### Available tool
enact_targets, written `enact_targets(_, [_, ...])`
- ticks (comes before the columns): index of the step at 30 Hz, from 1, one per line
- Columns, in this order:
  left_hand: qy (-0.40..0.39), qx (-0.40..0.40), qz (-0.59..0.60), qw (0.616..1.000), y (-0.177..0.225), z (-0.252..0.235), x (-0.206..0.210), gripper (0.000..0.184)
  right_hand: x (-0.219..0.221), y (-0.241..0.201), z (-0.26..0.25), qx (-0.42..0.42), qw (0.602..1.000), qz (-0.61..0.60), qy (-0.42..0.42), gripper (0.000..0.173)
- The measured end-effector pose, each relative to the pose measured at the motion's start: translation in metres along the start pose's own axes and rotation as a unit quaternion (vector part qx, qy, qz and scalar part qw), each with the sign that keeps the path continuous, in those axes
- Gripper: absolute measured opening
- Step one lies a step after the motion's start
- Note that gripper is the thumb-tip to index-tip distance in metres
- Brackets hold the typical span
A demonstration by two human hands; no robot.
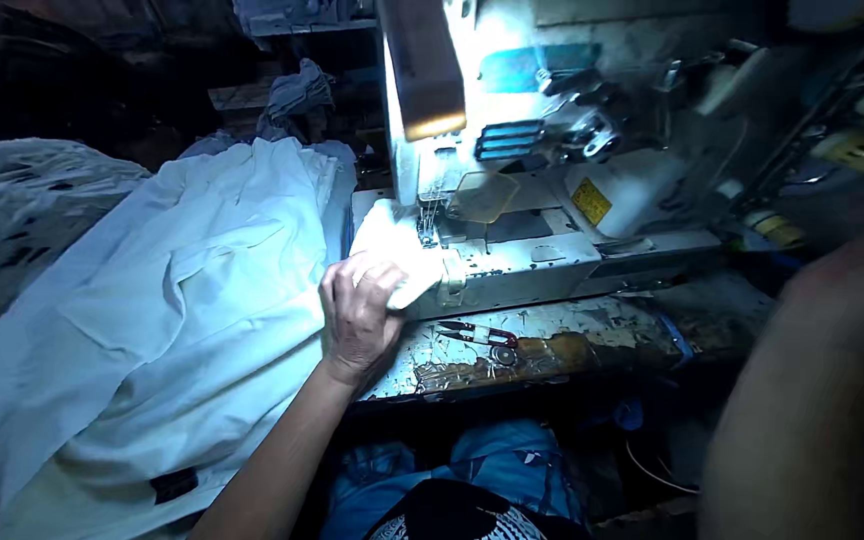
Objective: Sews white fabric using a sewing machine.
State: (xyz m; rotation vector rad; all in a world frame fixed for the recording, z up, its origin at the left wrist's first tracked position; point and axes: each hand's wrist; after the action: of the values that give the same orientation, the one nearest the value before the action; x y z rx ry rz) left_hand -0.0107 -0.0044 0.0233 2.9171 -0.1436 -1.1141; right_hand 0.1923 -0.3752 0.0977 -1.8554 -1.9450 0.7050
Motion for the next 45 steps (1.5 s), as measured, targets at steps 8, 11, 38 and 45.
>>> enact_targets(8, [-0.292,-0.084,-0.157,0.940,-0.007,-0.098,-0.033,0.012,0.168,-0.039,0.139,0.109,0.825,0.256,-0.491,0.038])
enact_targets(11, [-0.290,-0.148,-0.145,0.934,-0.052,-0.129,-0.010,0.019,0.171,-0.035,0.140,0.029,0.842,0.224,-0.489,0.026])
enact_targets(38, [-0.252,-0.316,-0.144,0.903,-0.128,0.018,-0.205,0.063,0.174,-0.044,0.139,-0.125,0.844,0.229,-0.468,0.046])
enact_targets(45, [-0.196,-0.403,-0.095,0.889,-0.121,0.093,-0.247,0.028,0.223,-0.096,0.124,-0.148,0.877,0.022,-0.457,0.033])
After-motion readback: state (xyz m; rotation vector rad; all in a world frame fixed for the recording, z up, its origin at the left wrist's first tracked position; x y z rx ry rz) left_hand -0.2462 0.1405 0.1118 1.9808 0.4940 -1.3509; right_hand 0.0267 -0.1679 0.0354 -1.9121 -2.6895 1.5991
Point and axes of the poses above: each hand's wrist, its own z-axis away from the middle knuckle, its own x-axis out of the palm, y = z × x, and after that the axes turned 14 degrees about -y, right-handed
